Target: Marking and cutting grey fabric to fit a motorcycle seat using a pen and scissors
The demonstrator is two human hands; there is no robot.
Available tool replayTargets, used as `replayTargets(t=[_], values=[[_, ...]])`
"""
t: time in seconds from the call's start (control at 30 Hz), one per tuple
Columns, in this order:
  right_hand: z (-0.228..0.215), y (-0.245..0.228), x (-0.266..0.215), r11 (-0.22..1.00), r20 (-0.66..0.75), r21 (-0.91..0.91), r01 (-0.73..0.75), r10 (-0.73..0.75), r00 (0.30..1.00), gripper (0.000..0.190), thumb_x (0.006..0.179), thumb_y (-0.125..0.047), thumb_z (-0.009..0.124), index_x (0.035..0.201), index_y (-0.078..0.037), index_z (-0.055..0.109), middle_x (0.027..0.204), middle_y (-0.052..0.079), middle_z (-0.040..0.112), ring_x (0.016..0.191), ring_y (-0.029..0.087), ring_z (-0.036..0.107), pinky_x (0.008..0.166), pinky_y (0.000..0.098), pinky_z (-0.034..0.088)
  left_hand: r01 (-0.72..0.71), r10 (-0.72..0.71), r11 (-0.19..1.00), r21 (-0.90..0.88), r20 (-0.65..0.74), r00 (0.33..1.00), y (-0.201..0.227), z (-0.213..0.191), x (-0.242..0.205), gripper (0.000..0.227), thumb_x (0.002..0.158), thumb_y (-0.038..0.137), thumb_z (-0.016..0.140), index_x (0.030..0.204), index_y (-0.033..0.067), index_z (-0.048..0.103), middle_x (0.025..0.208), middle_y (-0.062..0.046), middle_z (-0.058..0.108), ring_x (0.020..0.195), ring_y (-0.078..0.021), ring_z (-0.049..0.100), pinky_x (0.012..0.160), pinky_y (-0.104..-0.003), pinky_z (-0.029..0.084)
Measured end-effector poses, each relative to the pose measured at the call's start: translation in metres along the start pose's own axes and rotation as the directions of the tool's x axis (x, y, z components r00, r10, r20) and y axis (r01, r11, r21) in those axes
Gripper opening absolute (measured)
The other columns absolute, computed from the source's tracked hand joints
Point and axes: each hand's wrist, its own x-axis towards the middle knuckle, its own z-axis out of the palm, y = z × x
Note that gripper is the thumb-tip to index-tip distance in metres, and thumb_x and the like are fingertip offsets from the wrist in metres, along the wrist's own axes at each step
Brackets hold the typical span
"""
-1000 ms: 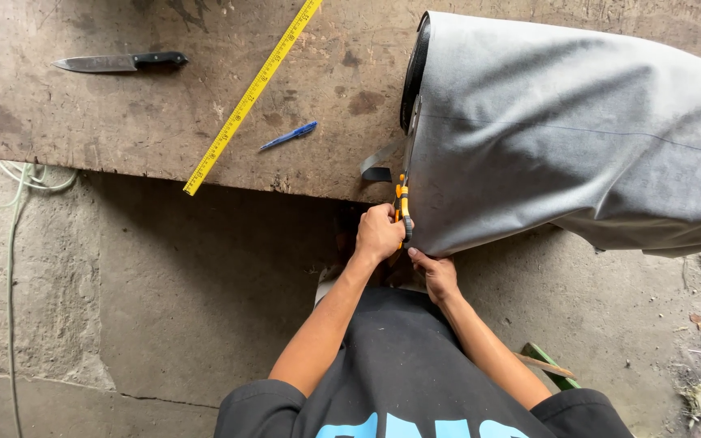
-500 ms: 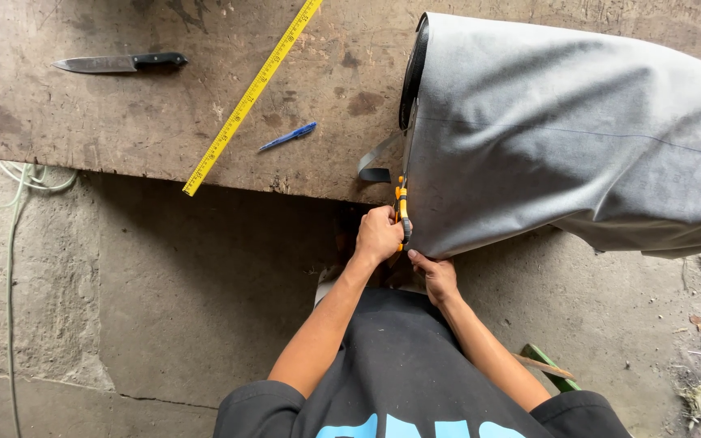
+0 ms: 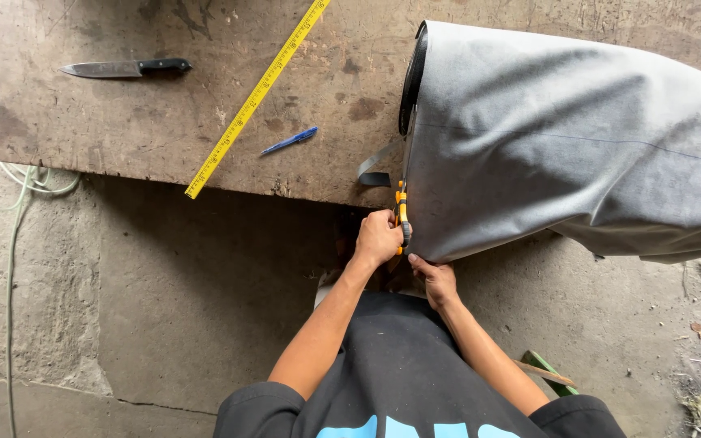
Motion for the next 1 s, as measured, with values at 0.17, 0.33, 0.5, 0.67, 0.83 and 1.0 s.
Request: replayTargets(t=[0.17, 0.33, 0.5, 0.67, 0.83, 1.0], values=[[-0.002, -0.001, -0.003, 1.000, -0.009, -0.007, 0.005, -0.005, 1.000, 0.035, 0.075, -0.015, 0.100, 0.073, 0.000, 0.069, 0.065, 0.014, 0.065, 0.059, 0.020, 0.064, 0.066, 0.0359, 0.055, 0.001, 0.000, 0.999, 0.053, -0.018, 1.000, 0.003, -0.001, -0.001, 0.018, 0.083, 0.024, 0.070, 0.081, 0.0066, 0.073, 0.054, 0.000, 0.059, 0.061, -0.0239, 0.072, 0.068, -0.037, 0.057], [-0.001, -0.007, -0.006, 1.000, -0.004, -0.025, 0.015, -0.016, 1.000, 0.034, 0.076, -0.016, 0.099, 0.072, 0.000, 0.069, 0.065, 0.013, 0.064, 0.059, 0.020, 0.063, 0.066, 0.0358, 0.054, 0.013, -0.011, 0.996, 0.084, -0.025, 1.000, -0.004, 0.004, 0.008, 0.022, 0.083, 0.028, 0.069, 0.084, 0.0061, 0.073, 0.060, -0.004, 0.062, 0.072, -0.0301, 0.074, 0.072, -0.041, 0.056], [-0.001, -0.008, -0.004, 1.000, 0.016, -0.027, -0.003, 0.004, 1.000, 0.031, 0.077, -0.018, 0.098, 0.075, 0.000, 0.073, 0.065, 0.013, 0.066, 0.057, 0.017, 0.064, 0.064, 0.0305, 0.053, 0.007, 0.003, 0.995, 0.100, -0.097, 0.995, -0.017, 0.008, 0.006, 0.032, 0.085, 0.031, 0.071, 0.101, 0.0043, 0.076, 0.079, -0.013, 0.074, 0.086, -0.0372, 0.076, 0.076, -0.046, 0.058], [0.007, -0.019, -0.004, 0.999, 0.048, -0.020, -0.040, 0.041, 0.998, 0.032, 0.078, -0.021, 0.097, 0.078, 0.000, 0.074, 0.067, 0.013, 0.068, 0.056, 0.017, 0.065, 0.064, 0.0301, 0.054, 0.026, -0.021, 0.999, 0.043, -0.124, 0.992, -0.049, 0.004, -0.008, 0.040, 0.086, 0.032, 0.075, 0.110, -0.0004, 0.076, 0.090, -0.019, 0.077, 0.097, -0.0413, 0.075, 0.083, -0.050, 0.058], [-0.003, -0.028, -0.002, 0.961, 0.219, -0.235, -0.145, 0.197, 0.956, 0.052, 0.091, -0.032, 0.084, 0.128, 0.002, 0.069, 0.100, 0.011, 0.077, 0.082, 0.015, 0.072, 0.067, 0.0248, 0.058, 0.076, -0.077, 0.997, -0.010, -0.157, 0.985, -0.087, -0.019, -0.011, 0.041, 0.083, 0.036, 0.076, 0.106, 0.0018, 0.075, 0.087, -0.015, 0.077, 0.094, -0.0366, 0.075, 0.083, -0.046, 0.057], [0.001, -0.103, -0.035, 0.611, 0.335, -0.707, 0.355, -0.153, 0.930, 0.031, 0.089, -0.034, 0.083, 0.116, -0.018, 0.084, 0.101, 0.010, 0.083, 0.098, 0.027, 0.078, 0.082, 0.0373, 0.061, 0.150, -0.166, 0.985, -0.086, -0.214, 0.963, -0.126, -0.029, -0.016, 0.035, 0.080, 0.036, 0.078, 0.099, 0.0074, 0.075, 0.081, -0.007, 0.076, 0.086, -0.0267, 0.075, 0.080, -0.041, 0.056]])
